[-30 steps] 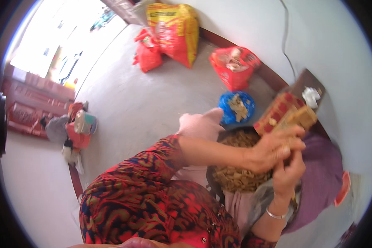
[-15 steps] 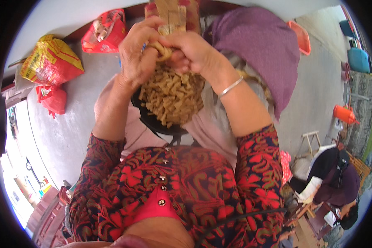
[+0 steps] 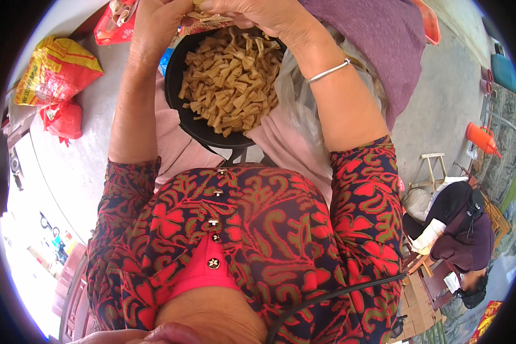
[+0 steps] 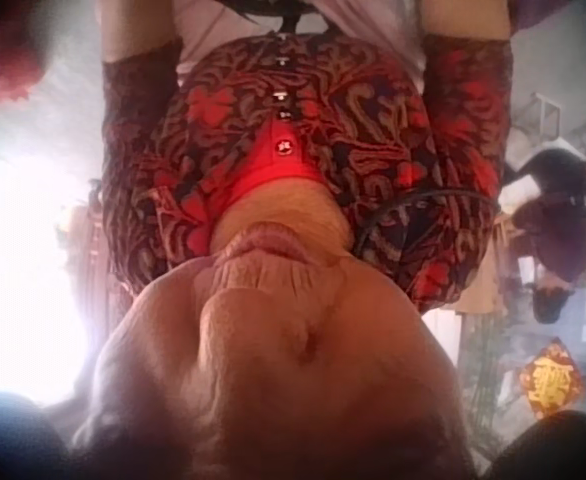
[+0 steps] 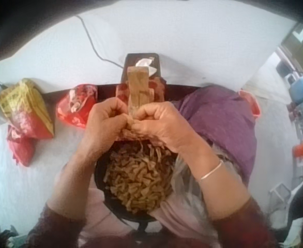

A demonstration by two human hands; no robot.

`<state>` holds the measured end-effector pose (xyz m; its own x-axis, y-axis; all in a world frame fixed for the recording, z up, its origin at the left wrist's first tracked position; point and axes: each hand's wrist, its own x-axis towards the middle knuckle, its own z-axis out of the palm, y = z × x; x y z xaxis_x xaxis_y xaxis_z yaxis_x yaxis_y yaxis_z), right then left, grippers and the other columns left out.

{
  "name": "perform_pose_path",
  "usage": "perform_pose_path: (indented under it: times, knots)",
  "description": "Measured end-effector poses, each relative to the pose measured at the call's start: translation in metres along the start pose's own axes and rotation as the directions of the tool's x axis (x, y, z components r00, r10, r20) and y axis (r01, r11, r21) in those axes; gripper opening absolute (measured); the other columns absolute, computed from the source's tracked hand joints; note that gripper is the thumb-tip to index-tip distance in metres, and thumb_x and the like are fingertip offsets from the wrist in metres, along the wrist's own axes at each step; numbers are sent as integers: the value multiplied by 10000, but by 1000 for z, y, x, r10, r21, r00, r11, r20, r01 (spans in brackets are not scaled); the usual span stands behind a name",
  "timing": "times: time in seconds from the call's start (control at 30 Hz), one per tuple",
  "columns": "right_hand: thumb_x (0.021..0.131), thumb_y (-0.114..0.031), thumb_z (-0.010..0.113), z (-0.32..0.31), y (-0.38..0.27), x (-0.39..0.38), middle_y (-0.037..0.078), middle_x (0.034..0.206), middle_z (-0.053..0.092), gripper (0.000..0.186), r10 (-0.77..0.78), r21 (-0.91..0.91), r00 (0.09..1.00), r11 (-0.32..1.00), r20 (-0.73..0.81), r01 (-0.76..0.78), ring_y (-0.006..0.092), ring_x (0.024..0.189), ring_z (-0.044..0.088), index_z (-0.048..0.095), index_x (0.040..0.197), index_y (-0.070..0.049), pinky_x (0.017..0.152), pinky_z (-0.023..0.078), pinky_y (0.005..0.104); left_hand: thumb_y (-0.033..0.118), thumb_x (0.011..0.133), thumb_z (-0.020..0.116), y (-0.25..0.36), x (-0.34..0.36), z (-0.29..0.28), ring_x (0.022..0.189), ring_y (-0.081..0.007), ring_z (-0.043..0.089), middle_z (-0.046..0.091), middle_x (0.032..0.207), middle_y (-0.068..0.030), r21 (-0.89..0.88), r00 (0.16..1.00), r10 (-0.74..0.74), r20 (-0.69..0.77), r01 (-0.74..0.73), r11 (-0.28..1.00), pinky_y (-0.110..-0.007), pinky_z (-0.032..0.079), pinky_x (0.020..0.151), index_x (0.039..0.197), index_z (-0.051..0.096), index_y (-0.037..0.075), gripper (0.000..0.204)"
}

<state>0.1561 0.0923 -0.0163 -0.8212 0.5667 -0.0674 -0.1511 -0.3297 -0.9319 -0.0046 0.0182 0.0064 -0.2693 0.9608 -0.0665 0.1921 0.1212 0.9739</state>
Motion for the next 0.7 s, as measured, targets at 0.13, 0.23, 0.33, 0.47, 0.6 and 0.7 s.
perform_pose_path:
  times: [0.13,0.23,0.33,0.47,0.6,0.7]
  knots:
    - [882,-86,618,-5,-1,-5,-38,570,484,81,74,276,994,957,83,-94,19,430,377,649,900,-14,386,292,169,-8,756,627,-5,-4,3,568,-80,466,553,642,-37,381,972,195,-128,-133,915,-256,384,494,750,547,-7,80]
    - [878,-75,605,-3,-1,-4,-42,588,486,83,58,200,998,978,34,-63,21,443,377,642,919,-13,395,296,172,28,774,640,-6,-3,5,584,-87,462,537,626,-33,461,942,326,-72,-259,849,-272,398,512,709,541,-15,126]
    - [871,-60,593,3,-1,0,-46,641,509,83,-53,-32,996,998,-74,51,19,498,406,627,926,-8,438,321,172,91,789,675,-3,-5,-3,595,-94,482,550,620,-22,277,912,400,94,-409,869,-274,425,533,737,600,-31,152]
    - [872,-49,573,-10,4,-1,-30,742,554,87,-38,-12,996,999,79,39,26,595,463,605,939,-2,514,370,171,119,806,688,18,-9,-8,634,-100,533,591,669,-27,223,963,136,232,-189,956,-272,453,562,868,657,-52,185]
    - [863,-16,560,7,-7,-5,8,819,583,68,-110,-48,993,993,-30,109,24,641,482,576,929,-10,520,365,175,110,853,623,0,-1,-20,608,-143,550,583,676,-58,-70,923,-94,373,128,989,-282,448,543,849,613,-14,124]
    - [878,-116,599,10,-11,-11,-44,678,520,95,-87,-214,996,974,-28,79,5,537,389,611,898,-24,457,285,172,120,918,517,-3,-6,-21,425,-90,364,376,512,27,-432,891,-50,452,267,862,-196,299,418,677,535,66,248]
